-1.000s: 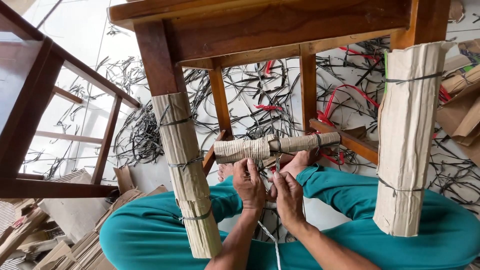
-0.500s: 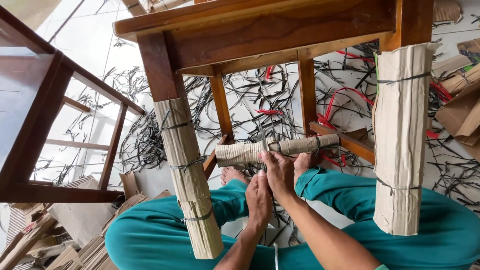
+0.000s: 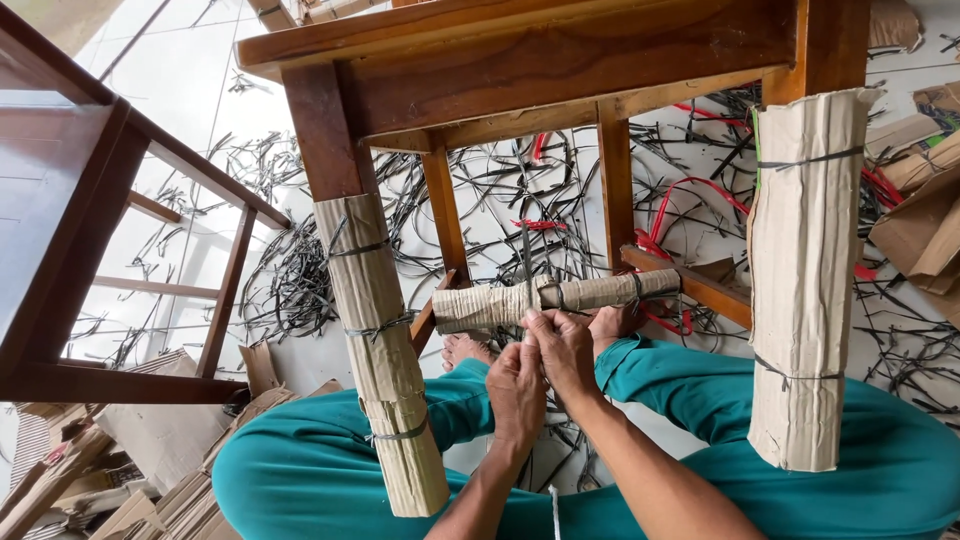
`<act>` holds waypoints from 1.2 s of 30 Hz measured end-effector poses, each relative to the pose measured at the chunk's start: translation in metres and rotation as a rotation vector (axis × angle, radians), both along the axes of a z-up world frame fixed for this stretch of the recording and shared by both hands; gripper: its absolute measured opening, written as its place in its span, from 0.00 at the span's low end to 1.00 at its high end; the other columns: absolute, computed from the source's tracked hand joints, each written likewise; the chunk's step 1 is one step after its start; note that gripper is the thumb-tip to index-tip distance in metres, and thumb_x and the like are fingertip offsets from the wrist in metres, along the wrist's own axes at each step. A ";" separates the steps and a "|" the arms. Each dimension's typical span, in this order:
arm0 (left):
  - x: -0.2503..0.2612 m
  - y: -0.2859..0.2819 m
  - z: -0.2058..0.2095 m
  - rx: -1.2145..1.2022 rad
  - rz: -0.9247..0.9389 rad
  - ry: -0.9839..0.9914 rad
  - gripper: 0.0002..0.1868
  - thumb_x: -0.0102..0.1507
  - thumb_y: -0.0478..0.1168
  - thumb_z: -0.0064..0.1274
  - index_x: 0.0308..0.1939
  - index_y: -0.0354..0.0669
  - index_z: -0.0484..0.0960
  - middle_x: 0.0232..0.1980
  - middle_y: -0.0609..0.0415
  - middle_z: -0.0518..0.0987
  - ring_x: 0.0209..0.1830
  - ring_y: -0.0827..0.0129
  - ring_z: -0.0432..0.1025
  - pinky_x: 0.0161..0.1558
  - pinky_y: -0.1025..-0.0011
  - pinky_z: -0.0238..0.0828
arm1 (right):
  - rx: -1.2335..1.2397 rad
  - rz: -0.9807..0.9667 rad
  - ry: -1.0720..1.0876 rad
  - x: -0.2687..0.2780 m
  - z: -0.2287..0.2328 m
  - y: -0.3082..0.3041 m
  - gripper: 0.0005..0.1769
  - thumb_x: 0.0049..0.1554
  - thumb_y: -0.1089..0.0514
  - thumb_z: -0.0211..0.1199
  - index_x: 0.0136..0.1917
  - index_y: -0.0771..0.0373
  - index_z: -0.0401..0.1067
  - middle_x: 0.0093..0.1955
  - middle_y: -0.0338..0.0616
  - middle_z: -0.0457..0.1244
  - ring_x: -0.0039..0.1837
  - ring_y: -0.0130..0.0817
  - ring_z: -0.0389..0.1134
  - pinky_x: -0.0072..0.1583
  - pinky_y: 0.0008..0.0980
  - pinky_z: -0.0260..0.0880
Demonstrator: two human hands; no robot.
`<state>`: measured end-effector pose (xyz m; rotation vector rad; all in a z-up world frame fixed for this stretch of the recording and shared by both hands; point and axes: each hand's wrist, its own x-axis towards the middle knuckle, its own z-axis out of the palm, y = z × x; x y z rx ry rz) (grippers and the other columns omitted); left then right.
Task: Wrapping wooden chair crossbars with protective cardboard and securing them with string for transport.
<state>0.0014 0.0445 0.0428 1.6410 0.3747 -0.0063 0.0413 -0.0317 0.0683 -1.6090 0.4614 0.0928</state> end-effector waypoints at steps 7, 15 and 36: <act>-0.002 -0.001 0.019 0.254 -0.109 0.178 0.05 0.62 0.44 0.57 0.37 0.49 0.84 0.25 0.61 0.82 0.23 0.78 0.71 0.30 0.73 0.68 | -0.080 -0.099 0.024 0.008 -0.010 -0.012 0.16 0.56 0.51 0.60 0.32 0.61 0.69 0.31 0.39 0.67 0.36 0.27 0.63 0.43 0.31 0.64; 0.003 -0.001 0.010 -0.436 -0.106 -0.003 0.13 0.71 0.41 0.50 0.31 0.44 0.77 0.26 0.59 0.72 0.25 0.78 0.61 0.27 0.78 0.58 | 0.413 0.019 0.180 -0.002 0.000 -0.017 0.21 0.63 0.48 0.55 0.48 0.66 0.80 0.42 0.46 0.70 0.42 0.33 0.68 0.35 0.27 0.57; 0.030 -0.008 0.035 -0.235 0.295 0.070 0.22 0.67 0.46 0.56 0.20 0.39 0.82 0.11 0.49 0.72 0.11 0.74 0.62 0.17 0.79 0.55 | 0.324 -0.008 0.374 -0.003 -0.115 -0.019 0.10 0.57 0.52 0.63 0.40 0.59 0.77 0.34 0.41 0.68 0.37 0.32 0.73 0.40 0.25 0.67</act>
